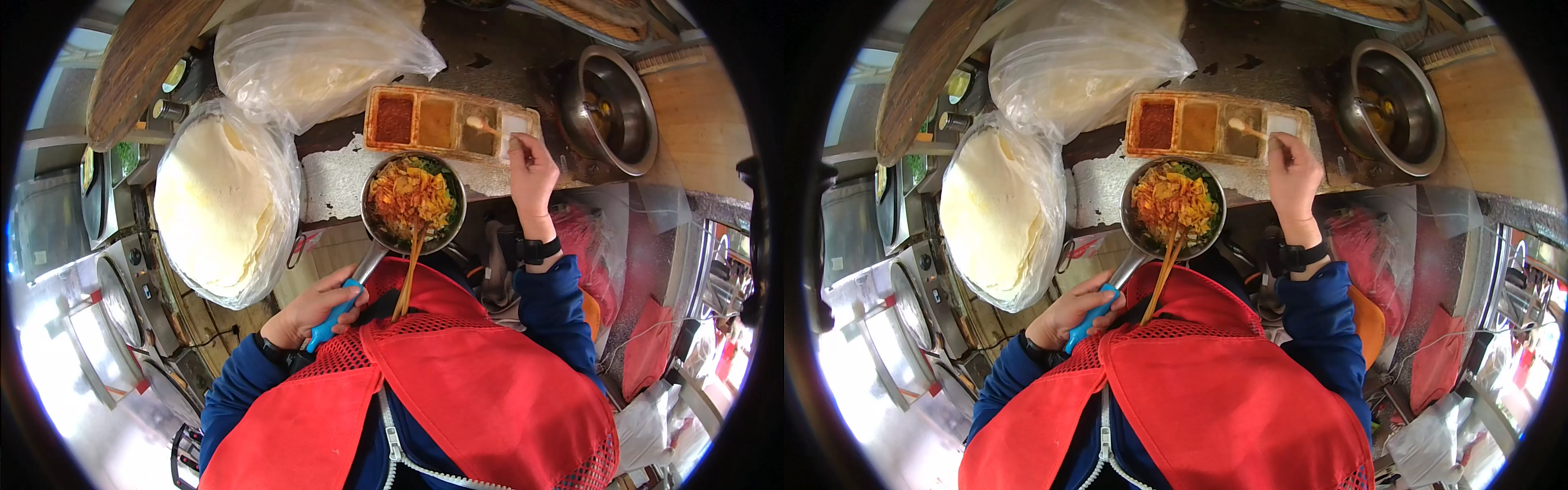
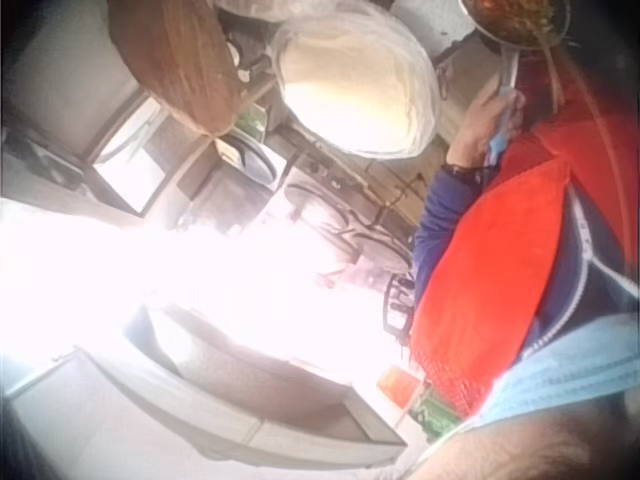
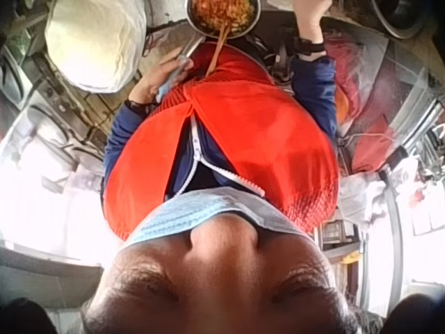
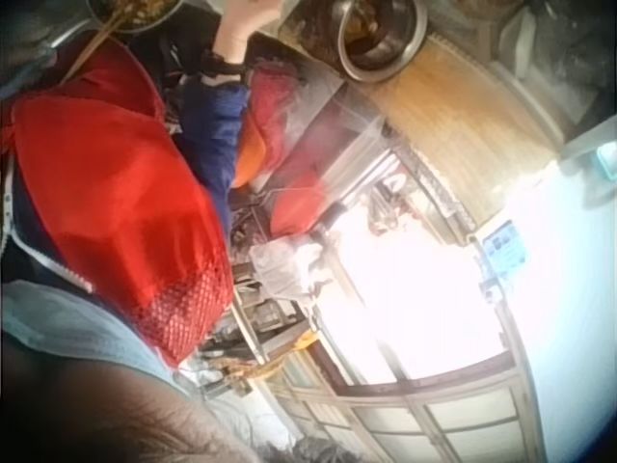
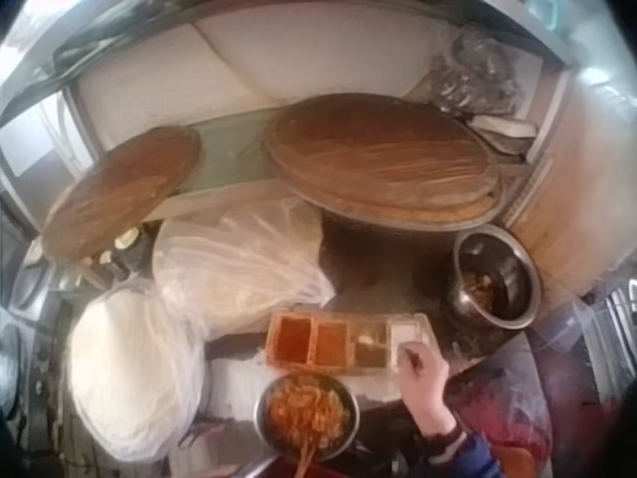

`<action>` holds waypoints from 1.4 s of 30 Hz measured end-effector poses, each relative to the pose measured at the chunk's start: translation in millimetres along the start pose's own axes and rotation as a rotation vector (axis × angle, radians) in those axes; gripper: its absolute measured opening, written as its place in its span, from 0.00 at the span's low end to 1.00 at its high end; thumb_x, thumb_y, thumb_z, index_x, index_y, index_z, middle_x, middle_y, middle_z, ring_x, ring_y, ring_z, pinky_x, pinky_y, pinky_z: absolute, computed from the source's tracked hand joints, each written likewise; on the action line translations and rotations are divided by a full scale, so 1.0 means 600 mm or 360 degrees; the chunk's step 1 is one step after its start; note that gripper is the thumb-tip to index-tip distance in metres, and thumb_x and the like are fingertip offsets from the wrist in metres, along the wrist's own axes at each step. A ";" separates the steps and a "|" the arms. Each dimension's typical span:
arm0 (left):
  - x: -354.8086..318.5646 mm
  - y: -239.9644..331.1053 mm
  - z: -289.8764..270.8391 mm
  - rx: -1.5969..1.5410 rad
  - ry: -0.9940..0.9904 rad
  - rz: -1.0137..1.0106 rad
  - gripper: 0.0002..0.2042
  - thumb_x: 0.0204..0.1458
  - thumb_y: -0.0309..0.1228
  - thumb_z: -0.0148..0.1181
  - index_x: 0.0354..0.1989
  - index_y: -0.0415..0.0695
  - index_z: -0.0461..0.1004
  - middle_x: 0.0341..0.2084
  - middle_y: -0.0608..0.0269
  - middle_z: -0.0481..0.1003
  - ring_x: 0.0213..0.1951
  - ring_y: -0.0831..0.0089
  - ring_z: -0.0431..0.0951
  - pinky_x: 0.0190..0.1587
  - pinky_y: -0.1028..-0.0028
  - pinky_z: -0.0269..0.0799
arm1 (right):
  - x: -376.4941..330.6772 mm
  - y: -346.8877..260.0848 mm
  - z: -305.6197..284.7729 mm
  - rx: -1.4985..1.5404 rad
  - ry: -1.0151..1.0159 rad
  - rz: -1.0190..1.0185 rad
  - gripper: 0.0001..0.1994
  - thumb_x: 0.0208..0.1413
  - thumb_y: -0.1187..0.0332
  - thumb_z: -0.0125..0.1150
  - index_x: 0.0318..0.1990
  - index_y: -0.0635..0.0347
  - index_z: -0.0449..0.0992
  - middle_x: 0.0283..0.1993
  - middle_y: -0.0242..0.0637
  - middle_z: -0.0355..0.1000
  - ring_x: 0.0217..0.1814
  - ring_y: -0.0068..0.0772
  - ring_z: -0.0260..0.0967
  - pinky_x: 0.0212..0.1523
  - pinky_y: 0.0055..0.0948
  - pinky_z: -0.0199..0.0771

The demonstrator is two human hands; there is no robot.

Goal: The person mixes chopped vegetables and seasonings in a small pan, then spreads the mixture onto a thin crepe on a hot griddle. They use chopsticks to stir and distribute the filling evenly across the crepe surface.

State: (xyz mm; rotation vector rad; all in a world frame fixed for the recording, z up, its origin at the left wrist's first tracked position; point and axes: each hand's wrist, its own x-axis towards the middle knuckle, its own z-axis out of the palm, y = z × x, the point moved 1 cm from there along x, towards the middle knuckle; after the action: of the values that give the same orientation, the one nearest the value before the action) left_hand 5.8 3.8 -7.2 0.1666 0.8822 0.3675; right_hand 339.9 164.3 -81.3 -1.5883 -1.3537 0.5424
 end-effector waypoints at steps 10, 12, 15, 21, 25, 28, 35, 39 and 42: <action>0.023 0.015 0.023 0.0117 -0.0039 -0.0062 0.18 0.60 0.28 0.47 0.58 0.44 0.55 0.32 0.66 0.64 0.20 0.83 0.62 0.18 0.83 0.61 | -0.016 0.048 -0.023 0.0362 -0.0053 0.0470 0.07 0.54 0.73 0.59 0.38 0.68 0.77 0.25 0.32 0.74 0.24 0.17 0.67 0.26 0.20 0.66; 0.026 0.016 0.028 0.0136 -0.0034 -0.0073 0.18 0.60 0.28 0.47 0.58 0.44 0.55 0.33 0.66 0.64 0.20 0.83 0.62 0.18 0.83 0.61 | -0.017 0.051 -0.032 0.0620 -0.0011 0.0700 0.07 0.56 0.73 0.58 0.38 0.69 0.77 0.25 0.31 0.73 0.21 0.13 0.62 0.21 0.15 0.59; 0.030 0.018 0.035 0.0158 -0.0033 -0.0097 0.19 0.60 0.28 0.47 0.59 0.44 0.54 0.33 0.66 0.64 0.20 0.83 0.62 0.18 0.84 0.61 | -0.018 0.047 -0.047 0.0833 0.0000 0.0756 0.07 0.56 0.73 0.58 0.38 0.68 0.76 0.25 0.31 0.72 0.18 0.12 0.58 0.18 0.14 0.55; 0.034 0.018 0.036 0.0151 -0.0034 -0.0120 0.22 0.60 0.28 0.47 0.63 0.45 0.51 0.34 0.65 0.65 0.21 0.81 0.63 0.19 0.82 0.61 | -0.024 0.033 -0.057 0.0894 -0.0249 0.0726 0.07 0.58 0.73 0.57 0.39 0.69 0.75 0.26 0.32 0.71 0.19 0.14 0.59 0.20 0.15 0.59; 0.035 0.018 0.035 0.0129 -0.0030 -0.0143 0.25 0.60 0.27 0.48 0.65 0.46 0.50 0.33 0.66 0.67 0.23 0.79 0.64 0.20 0.80 0.62 | -0.019 0.026 -0.042 0.0254 -0.0164 0.0142 0.07 0.56 0.73 0.58 0.39 0.68 0.77 0.28 0.31 0.73 0.25 0.17 0.65 0.28 0.17 0.66; 0.036 0.018 0.036 0.0149 -0.0035 -0.0134 0.25 0.60 0.28 0.48 0.65 0.46 0.50 0.33 0.66 0.67 0.23 0.80 0.64 0.20 0.80 0.62 | -0.015 0.029 -0.031 -0.0016 -0.0233 0.0112 0.07 0.53 0.74 0.60 0.39 0.66 0.77 0.28 0.30 0.74 0.28 0.17 0.67 0.31 0.19 0.68; 0.037 0.018 0.040 0.0132 -0.0074 -0.0117 0.25 0.60 0.28 0.48 0.65 0.46 0.50 0.33 0.67 0.67 0.22 0.80 0.64 0.20 0.81 0.62 | -0.009 0.037 -0.061 0.0614 -0.0206 0.0578 0.07 0.56 0.74 0.58 0.38 0.69 0.77 0.26 0.31 0.73 0.24 0.17 0.66 0.27 0.18 0.66; 0.042 0.017 0.042 0.0142 -0.0048 -0.0131 0.25 0.60 0.28 0.47 0.65 0.46 0.50 0.33 0.66 0.67 0.22 0.80 0.64 0.20 0.81 0.62 | -0.006 0.045 -0.087 0.0850 -0.0278 0.0596 0.06 0.57 0.75 0.56 0.39 0.69 0.76 0.27 0.29 0.72 0.26 0.14 0.64 0.28 0.16 0.64; 0.048 0.019 0.046 0.0183 -0.0044 -0.0157 0.25 0.61 0.28 0.48 0.65 0.46 0.50 0.34 0.66 0.67 0.22 0.80 0.64 0.19 0.81 0.63 | 0.005 0.059 -0.095 0.0227 0.0148 0.0324 0.05 0.54 0.76 0.58 0.37 0.67 0.77 0.29 0.33 0.74 0.28 0.19 0.69 0.31 0.19 0.68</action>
State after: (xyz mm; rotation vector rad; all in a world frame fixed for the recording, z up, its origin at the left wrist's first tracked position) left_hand 41.2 25.3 -7.4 0.2327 0.8812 0.2224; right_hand 404.9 148.1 -85.4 -1.6223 -1.0668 0.6645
